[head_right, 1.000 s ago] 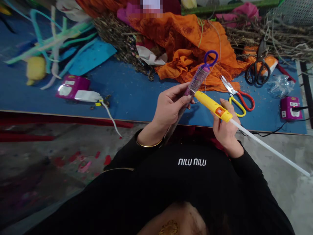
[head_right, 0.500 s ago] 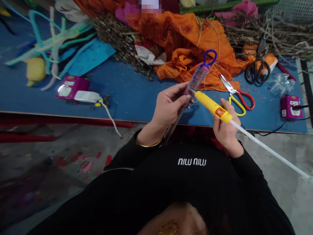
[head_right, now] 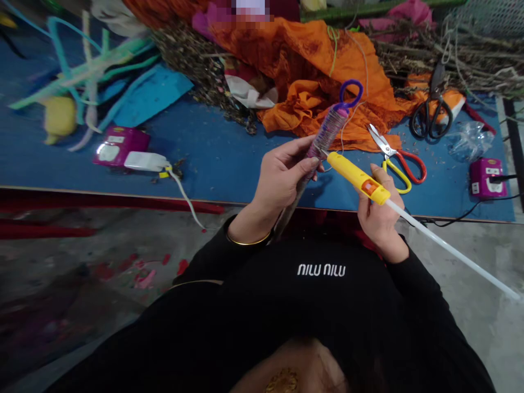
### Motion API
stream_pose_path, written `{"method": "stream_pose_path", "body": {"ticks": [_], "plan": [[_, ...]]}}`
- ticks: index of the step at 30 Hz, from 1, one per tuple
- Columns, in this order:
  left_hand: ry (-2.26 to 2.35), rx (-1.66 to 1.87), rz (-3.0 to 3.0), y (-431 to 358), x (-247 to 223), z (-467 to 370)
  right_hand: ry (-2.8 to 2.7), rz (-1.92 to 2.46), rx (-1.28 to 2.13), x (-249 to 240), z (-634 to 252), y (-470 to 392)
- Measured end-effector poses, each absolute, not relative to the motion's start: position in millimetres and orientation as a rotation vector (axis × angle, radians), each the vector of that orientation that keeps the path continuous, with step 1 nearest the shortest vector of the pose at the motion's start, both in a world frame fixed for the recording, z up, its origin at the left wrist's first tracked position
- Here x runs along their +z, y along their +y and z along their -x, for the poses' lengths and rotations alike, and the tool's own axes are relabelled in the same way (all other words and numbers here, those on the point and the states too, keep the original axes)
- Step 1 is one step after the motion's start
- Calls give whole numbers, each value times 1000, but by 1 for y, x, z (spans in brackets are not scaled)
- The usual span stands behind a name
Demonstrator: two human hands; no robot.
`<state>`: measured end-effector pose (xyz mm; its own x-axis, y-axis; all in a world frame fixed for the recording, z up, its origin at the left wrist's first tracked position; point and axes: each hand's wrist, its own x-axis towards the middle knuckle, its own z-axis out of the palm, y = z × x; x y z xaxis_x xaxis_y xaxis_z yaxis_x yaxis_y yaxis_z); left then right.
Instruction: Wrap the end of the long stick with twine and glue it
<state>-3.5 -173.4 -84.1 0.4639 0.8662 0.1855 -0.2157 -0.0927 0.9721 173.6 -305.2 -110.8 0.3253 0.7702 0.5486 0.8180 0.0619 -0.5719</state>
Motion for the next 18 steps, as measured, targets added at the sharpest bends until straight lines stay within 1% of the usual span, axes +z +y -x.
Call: {"method": "stream_pose_path", "body": {"ticks": [9, 18], "plan": [[620, 1005, -1411, -170, -89, 5, -1473, 1624, -183, -106, -174, -301], [676, 1019, -1393, -169, -90, 4, -1358, 1627, -66, -111, -173, -299]]}}
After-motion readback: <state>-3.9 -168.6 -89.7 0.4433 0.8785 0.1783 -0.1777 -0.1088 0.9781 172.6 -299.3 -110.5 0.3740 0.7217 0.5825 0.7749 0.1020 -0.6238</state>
